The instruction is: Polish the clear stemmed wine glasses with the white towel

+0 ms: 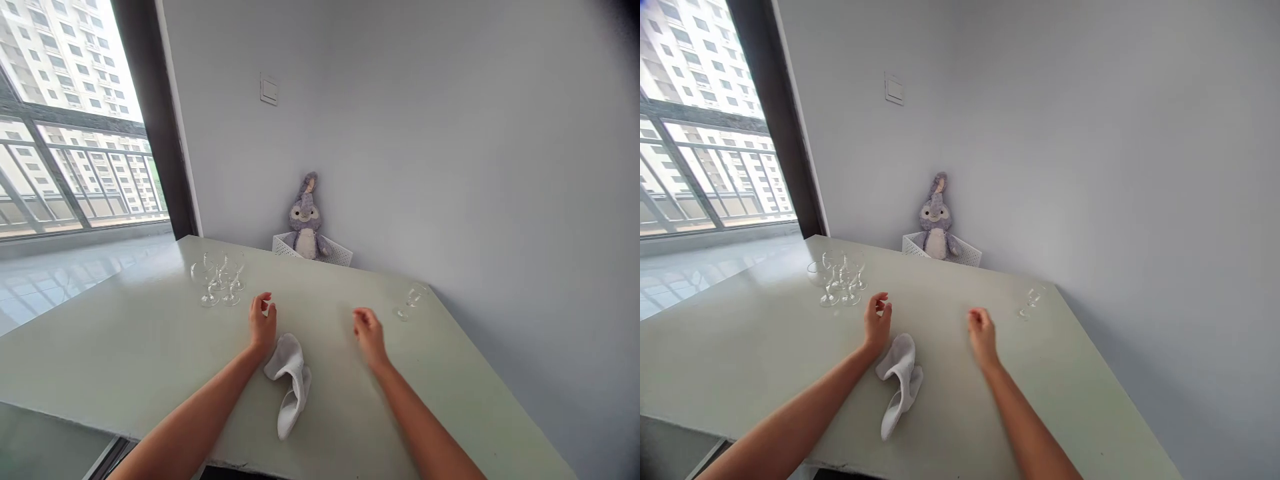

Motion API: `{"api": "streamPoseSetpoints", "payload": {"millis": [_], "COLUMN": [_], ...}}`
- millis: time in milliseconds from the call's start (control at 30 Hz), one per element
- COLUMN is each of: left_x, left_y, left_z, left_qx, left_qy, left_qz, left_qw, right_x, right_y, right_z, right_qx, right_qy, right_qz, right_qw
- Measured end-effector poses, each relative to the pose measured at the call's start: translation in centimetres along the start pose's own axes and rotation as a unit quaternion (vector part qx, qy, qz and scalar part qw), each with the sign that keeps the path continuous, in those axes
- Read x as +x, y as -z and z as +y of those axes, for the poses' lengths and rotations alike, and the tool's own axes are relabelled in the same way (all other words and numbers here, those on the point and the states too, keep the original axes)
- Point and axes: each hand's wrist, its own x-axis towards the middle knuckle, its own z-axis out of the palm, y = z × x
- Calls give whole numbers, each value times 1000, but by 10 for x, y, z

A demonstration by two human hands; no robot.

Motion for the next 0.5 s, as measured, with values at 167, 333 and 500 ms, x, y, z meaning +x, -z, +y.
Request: {"api": "streamPoseSetpoints", "payload": {"millis": [167,333,500], "left_x": [22,52,76], "left_y": [24,43,42], "left_z": [-3,-23,-31], "left_qx": [49,72,66], "left_qy": [38,160,191], "left_qz": [209,221,137], "left_qw": [976,959,970], "right_x": [-84,-105,-86], "right_y": [-52,-64,-62], "right_z": [-53,-54,-28], "right_qx": [-129,-285,-264], "right_qy": [227,255,208], "right_qz": [-323,-340,-299], "right_qw": [910,859,893]}}
